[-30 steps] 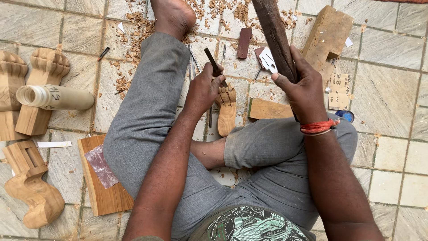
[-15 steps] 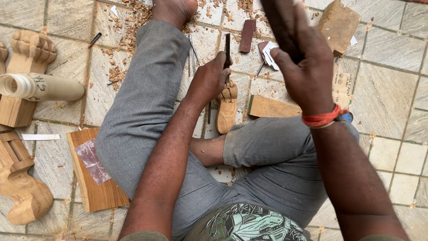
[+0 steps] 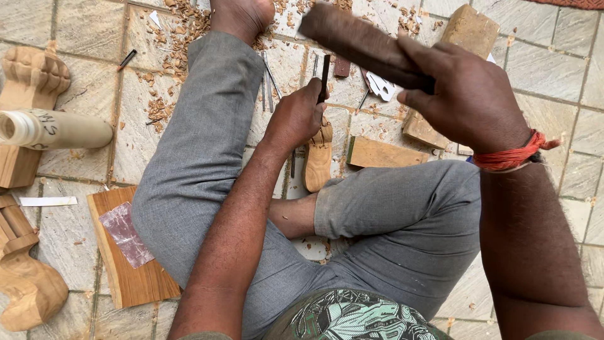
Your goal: The person sits on the floor and carves a small wooden piece shaped like a foot using a chisel and a wooden mallet. They repeatedly strike the chisel to shape the wood, occasionally adjusting the piece and clearing away wood shavings.
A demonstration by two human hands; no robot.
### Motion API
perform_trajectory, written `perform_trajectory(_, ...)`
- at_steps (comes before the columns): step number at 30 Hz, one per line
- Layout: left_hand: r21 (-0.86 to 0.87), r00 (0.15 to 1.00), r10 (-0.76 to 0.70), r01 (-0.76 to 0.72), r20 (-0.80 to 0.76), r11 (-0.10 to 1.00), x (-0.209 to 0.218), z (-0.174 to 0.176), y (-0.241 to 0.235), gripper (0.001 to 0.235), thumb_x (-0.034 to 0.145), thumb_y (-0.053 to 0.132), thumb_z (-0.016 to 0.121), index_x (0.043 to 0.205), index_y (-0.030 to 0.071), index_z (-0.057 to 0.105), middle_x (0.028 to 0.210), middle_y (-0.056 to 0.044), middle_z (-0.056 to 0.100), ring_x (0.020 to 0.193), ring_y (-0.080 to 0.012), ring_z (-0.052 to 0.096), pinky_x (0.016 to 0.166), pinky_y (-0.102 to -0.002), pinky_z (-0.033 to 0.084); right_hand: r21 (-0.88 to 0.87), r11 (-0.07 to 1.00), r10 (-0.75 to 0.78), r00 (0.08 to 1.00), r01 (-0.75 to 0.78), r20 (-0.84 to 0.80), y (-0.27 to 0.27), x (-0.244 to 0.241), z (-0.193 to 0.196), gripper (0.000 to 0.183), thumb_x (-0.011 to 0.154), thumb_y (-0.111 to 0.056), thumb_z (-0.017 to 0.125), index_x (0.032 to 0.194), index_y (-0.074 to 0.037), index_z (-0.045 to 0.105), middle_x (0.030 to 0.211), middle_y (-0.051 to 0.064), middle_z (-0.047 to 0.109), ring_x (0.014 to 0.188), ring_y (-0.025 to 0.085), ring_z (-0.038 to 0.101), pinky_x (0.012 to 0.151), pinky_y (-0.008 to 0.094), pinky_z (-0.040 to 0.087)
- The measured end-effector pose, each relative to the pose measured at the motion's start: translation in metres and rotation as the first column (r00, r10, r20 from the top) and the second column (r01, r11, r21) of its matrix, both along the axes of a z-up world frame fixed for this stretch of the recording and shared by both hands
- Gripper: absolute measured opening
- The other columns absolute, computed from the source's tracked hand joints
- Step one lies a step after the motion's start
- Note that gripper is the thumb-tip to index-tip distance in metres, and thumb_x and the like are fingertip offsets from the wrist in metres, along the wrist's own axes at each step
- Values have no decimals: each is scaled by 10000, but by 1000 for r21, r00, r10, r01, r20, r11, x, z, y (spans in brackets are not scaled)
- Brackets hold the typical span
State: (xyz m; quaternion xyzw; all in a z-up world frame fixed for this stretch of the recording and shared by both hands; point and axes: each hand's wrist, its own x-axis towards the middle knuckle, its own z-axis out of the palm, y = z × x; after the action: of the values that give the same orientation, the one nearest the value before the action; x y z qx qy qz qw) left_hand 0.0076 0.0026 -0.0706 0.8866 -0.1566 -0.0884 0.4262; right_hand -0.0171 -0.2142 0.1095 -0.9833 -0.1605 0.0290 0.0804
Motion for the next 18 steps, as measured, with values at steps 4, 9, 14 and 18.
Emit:
perform_trajectory(4, 0, 1000, 8, -8, -5, 1000, -1, -2, -2, 211, 985, 161, 683, 1119, 58, 557, 956, -146, 750, 900, -304, 767, 760, -453, 610, 151, 988, -6, 978, -26, 209, -3, -9, -10, 737, 1023, -243, 792, 1651, -50, 456, 1088, 144, 681, 860, 240, 682, 745, 349, 606)
perform_trajectory(9, -102, 997, -30, 37, 65, 994, -21, 7, 14, 193, 984, 168, 699, 1118, 82, 589, 985, -143, 768, 880, -273, 785, 750, -423, 620, 239, 965, -83, 991, 106, -106, -30, -23, -39, 797, 915, -213, 808, 1611, -119, 430, 1151, 165, 700, 921, 246, 719, 790, 374, 618)
perform_trajectory(14, -147, 998, 42, -35, 46, 988, -25, 11, 29, 192, 1010, 171, 675, 1149, 81, 577, 946, -134, 756, 847, -262, 785, 731, -433, 622, 796, 566, -141, 976, 215, -163, -37, -31, -86, 789, 976, -139, 786, 1646, -42, 380, 1487, 211, 630, 1271, 257, 700, 1051, 357, 598)
perform_trajectory(18, -33, 979, -31, 38, 202, 999, -30, -2, 10, 234, 985, 167, 683, 1156, 72, 556, 967, -123, 760, 870, -298, 763, 711, -463, 609, 786, 568, -217, 966, 244, -143, -48, -34, -120, 794, 941, -116, 820, 1618, -15, 417, 1484, 239, 629, 1313, 284, 675, 1079, 365, 577)
